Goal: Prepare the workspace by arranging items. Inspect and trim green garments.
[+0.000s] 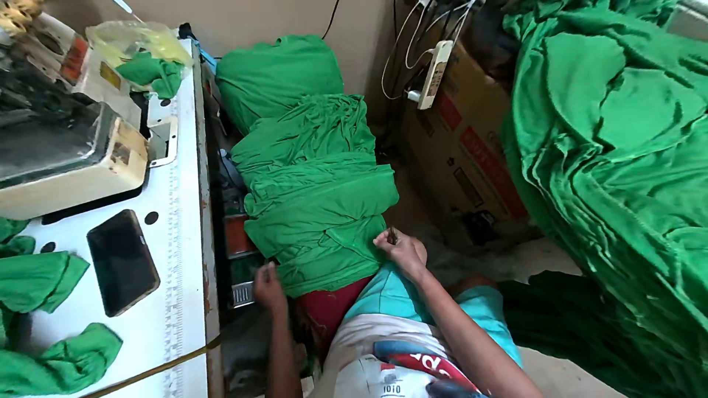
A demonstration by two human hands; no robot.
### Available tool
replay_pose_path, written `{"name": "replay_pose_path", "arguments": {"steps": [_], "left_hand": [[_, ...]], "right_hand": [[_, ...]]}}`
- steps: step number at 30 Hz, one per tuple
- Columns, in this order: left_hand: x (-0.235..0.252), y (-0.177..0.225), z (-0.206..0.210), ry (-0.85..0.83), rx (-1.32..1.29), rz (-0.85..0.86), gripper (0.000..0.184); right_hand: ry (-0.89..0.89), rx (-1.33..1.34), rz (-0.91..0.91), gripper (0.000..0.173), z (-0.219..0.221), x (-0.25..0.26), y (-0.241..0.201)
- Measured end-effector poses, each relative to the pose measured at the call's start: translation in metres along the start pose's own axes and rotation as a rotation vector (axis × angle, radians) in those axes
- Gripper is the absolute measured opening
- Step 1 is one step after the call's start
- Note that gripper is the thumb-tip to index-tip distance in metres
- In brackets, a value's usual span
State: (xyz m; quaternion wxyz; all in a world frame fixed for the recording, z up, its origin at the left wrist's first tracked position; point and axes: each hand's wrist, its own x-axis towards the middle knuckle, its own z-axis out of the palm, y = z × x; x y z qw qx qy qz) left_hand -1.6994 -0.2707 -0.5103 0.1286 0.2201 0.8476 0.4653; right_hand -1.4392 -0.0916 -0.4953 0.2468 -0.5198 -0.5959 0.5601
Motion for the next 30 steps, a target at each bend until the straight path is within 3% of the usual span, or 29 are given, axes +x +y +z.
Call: {"name": "replay_pose_path", "arguments": {"steps": [3, 6, 9, 12, 15, 18, 23, 25, 28, 30], "left_hand": [[-0.004, -0.02, -0.02, 0.09, 0.289, -0.117, 0.046], [-0.015, -0.006, -0.014, 0.188, 0.293, -0.022, 0.056], [-0.027, 0.021, 0.013, -0.023, 0.088, 0.165, 0.048], [-0.042, 0.057, 0.051, -0.335, 0.023, 0.214, 0.04], [-0.043, 0.076, 0.085, -0.581, 0.088, 0.386, 0.035], [-0.03, 0.08, 0.105, -0.795, 0.309, 0.411, 0.053], [-0.017, 0.074, 0.111, -0.828, 0.308, 0.362, 0.053], [-0.018, 0.074, 0.11, -0.824, 0.309, 0.38, 0.05], [-0.018, 0.077, 0.11, -0.823, 0.326, 0.381, 0.049], [-0.02, 0.079, 0.11, -0.812, 0.327, 0.379, 0.046]], "right_hand": [[-0.195, -0.432, -0.015, 0.039, -0.005, -0.001, -0.007], [-0.323, -0.715, 0.032, 0.053, 0.002, -0.003, -0.018], [-0.218, -0.543, -0.043, 0.04, 0.01, -0.002, -0.011], [-0.137, -0.449, -0.05, 0.037, 0.02, 0.006, -0.004], [-0.249, -0.619, 0.001, 0.033, 0.029, 0.013, -0.008], [-0.122, -0.445, -0.015, 0.028, 0.025, 0.013, -0.003], [0.325, 0.085, 0.017, 0.028, 0.012, 0.016, 0.014], [0.278, 0.088, 0.022, 0.033, 0.013, 0.017, 0.014], [0.01, -0.166, -0.046, 0.037, 0.015, 0.014, 0.01], [-0.057, -0.236, -0.03, 0.05, 0.021, 0.01, 0.004]]}}
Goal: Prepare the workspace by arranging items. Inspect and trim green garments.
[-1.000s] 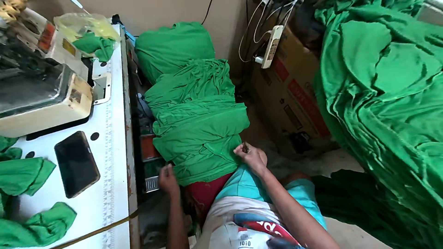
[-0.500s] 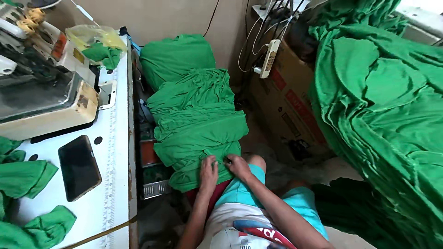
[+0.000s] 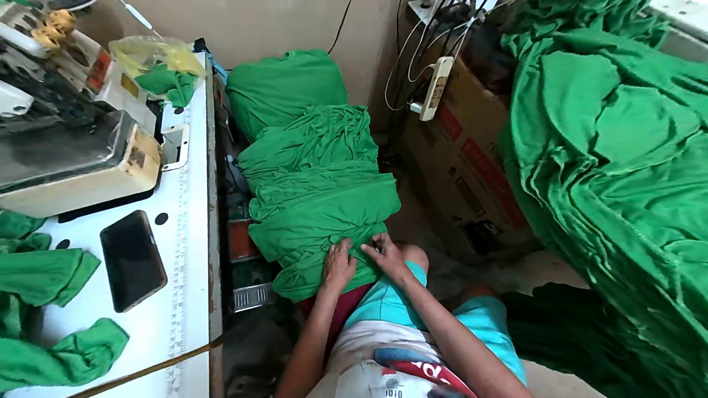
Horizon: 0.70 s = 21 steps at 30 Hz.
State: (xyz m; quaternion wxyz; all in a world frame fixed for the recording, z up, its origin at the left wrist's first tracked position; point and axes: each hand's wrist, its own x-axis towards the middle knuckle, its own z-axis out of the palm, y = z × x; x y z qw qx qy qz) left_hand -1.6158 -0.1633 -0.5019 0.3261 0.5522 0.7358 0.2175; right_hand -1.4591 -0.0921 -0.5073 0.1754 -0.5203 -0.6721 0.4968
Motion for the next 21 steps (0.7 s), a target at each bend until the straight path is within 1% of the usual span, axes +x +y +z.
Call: {"name": "replay_pose_path", "arguments": {"steps": [1, 2, 4, 5, 6, 8, 11, 14, 19, 21], "left_hand": [[-0.001, 0.002, 0.001, 0.018, 0.019, 0.0, 0.044], [0.0, 0.005, 0.002, 0.048, 0.054, 0.007, 0.041], [0.003, 0.008, 0.008, 0.133, 0.126, 0.075, 0.037], [0.005, 0.009, 0.01, 0.146, 0.14, 0.12, 0.037], [0.008, 0.01, 0.011, 0.121, 0.146, 0.148, 0.036], [0.013, 0.01, 0.013, 0.052, 0.127, 0.129, 0.028], [0.019, 0.005, 0.005, 0.012, 0.03, 0.036, 0.028], [0.022, -0.002, -0.001, -0.011, -0.002, 0.016, 0.029], [0.022, 0.0, 0.002, -0.031, 0.068, -0.008, 0.031], [0.022, 0.001, 0.004, -0.028, 0.083, -0.009, 0.032]], "right_hand": [[0.023, 0.011, 0.003, 0.051, 0.003, -0.001, -0.001], [0.05, 0.044, 0.013, 0.049, 0.004, -0.001, -0.002], [0.061, 0.138, 0.055, 0.043, 0.001, -0.001, -0.007], [0.053, 0.178, 0.067, 0.042, -0.001, 0.0, -0.008], [0.036, 0.206, 0.066, 0.04, -0.001, 0.001, -0.008], [-0.021, 0.192, 0.032, 0.037, -0.001, 0.001, -0.001], [-0.134, 0.086, 0.027, 0.038, -0.001, 0.005, 0.004], [-0.195, 0.037, 0.075, 0.039, -0.001, 0.009, 0.004], [-0.257, 0.029, 0.084, 0.032, -0.001, 0.01, 0.001], [-0.218, 0.065, 0.088, 0.032, -0.001, 0.009, 0.001]]}}
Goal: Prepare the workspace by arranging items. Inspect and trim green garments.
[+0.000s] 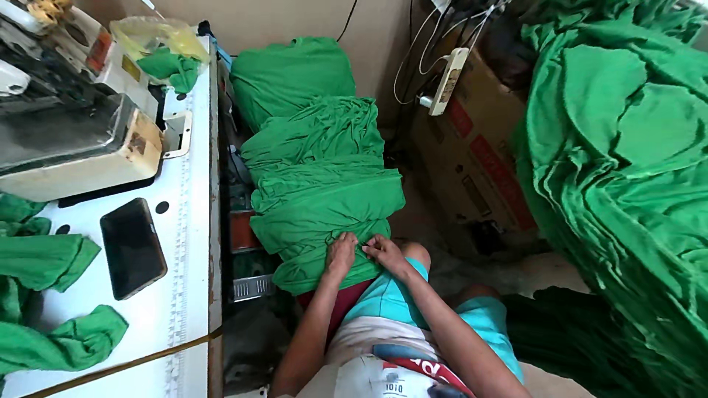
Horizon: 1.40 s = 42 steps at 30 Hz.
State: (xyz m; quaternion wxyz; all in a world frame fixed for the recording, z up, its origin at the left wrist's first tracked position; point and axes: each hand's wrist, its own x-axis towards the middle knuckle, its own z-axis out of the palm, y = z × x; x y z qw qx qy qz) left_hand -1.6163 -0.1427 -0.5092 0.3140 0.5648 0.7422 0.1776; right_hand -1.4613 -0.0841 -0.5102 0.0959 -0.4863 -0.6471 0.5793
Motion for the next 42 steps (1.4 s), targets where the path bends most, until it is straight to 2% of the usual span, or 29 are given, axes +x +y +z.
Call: {"name": "replay_pose_path", "arguments": {"steps": [3, 6, 13, 18, 23, 33, 39, 41, 42], "left_hand": [[0.001, -0.001, 0.001, -0.014, -0.011, 0.022, 0.036], [0.004, 0.005, -0.001, -0.074, 0.052, 0.024, 0.031], [0.006, -0.015, -0.014, -0.061, -0.165, 0.064, 0.028], [0.008, -0.016, -0.009, -0.029, -0.19, 0.079, 0.027], [0.006, -0.021, -0.006, 0.028, -0.234, 0.107, 0.025], [0.004, -0.022, -0.005, 0.058, -0.278, 0.099, 0.025], [0.003, -0.022, -0.005, 0.068, -0.315, 0.092, 0.025], [0.002, -0.022, -0.004, 0.092, -0.405, 0.057, 0.025], [0.001, -0.022, -0.003, 0.123, -0.473, 0.039, 0.025]], "right_hand": [[0.146, 0.191, -0.018, 0.03, -0.001, 0.0, 0.003], [0.158, 0.297, -0.035, 0.025, -0.004, 0.0, 0.003], [0.015, 0.094, -0.026, 0.027, 0.001, 0.001, 0.003], [-0.035, 0.004, -0.002, 0.024, 0.002, 0.002, -0.002], [-0.039, -0.011, -0.03, 0.022, 0.005, 0.004, 0.001], [-0.035, -0.028, -0.055, 0.025, 0.006, 0.004, 0.003], [-0.035, -0.035, -0.068, 0.022, 0.006, 0.005, 0.003], [-0.015, -0.057, -0.091, 0.026, 0.006, 0.004, 0.005], [-0.003, -0.095, -0.098, 0.034, 0.005, 0.002, 0.005]]}}
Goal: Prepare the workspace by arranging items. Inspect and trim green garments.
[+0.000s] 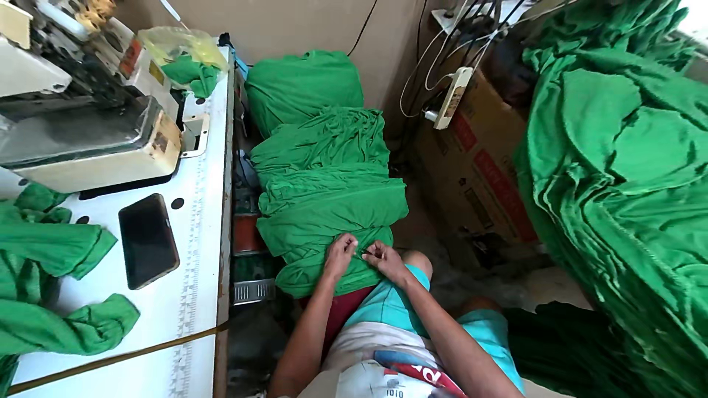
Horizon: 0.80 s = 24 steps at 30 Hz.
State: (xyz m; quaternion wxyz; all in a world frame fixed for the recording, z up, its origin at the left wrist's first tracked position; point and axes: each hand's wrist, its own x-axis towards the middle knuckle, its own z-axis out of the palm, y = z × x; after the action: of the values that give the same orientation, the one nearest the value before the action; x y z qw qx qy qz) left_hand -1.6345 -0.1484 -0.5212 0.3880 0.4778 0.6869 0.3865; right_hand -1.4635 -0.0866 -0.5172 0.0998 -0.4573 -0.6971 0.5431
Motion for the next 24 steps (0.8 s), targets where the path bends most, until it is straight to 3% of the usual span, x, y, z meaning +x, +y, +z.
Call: {"name": "replay_pose_path", "arguments": {"steps": [3, 6, 9, 11, 13, 16, 20, 22, 24], "left_hand": [[-0.005, 0.0, -0.002, 0.056, -0.122, 0.02, 0.025], [-0.011, 0.011, -0.009, -0.079, 0.223, 0.083, 0.043], [-0.014, 0.021, -0.008, -0.122, 0.536, 0.079, 0.045], [-0.01, 0.024, -0.007, -0.077, 0.556, 0.043, 0.031], [-0.003, 0.026, -0.007, -0.038, 0.505, -0.01, 0.028], [0.009, 0.022, -0.002, -0.044, 0.581, -0.032, 0.029], [0.007, 0.025, 0.015, 0.026, 0.901, 0.113, 0.029], [0.004, 0.027, 0.02, 0.056, 0.83, 0.155, 0.028], [0.002, 0.026, 0.021, -0.019, 0.603, 0.109, 0.029]], "right_hand": [[-0.014, -0.287, 0.084, 0.059, -0.002, -0.012, -0.015], [0.055, -0.457, 0.134, 0.039, 0.0, -0.024, -0.026], [0.172, -0.283, 0.103, 0.03, -0.008, -0.022, -0.017], [0.198, -0.156, 0.076, 0.029, -0.017, -0.016, -0.011], [0.207, -0.092, 0.078, 0.029, -0.024, -0.007, -0.005], [0.147, -0.143, 0.147, 0.031, -0.029, 0.006, -0.005], [0.086, -0.24, 0.202, 0.035, -0.028, 0.018, -0.007], [0.078, -0.239, 0.206, 0.036, -0.029, 0.02, -0.006], [0.079, -0.231, 0.195, 0.035, -0.03, 0.02, -0.003]]}}
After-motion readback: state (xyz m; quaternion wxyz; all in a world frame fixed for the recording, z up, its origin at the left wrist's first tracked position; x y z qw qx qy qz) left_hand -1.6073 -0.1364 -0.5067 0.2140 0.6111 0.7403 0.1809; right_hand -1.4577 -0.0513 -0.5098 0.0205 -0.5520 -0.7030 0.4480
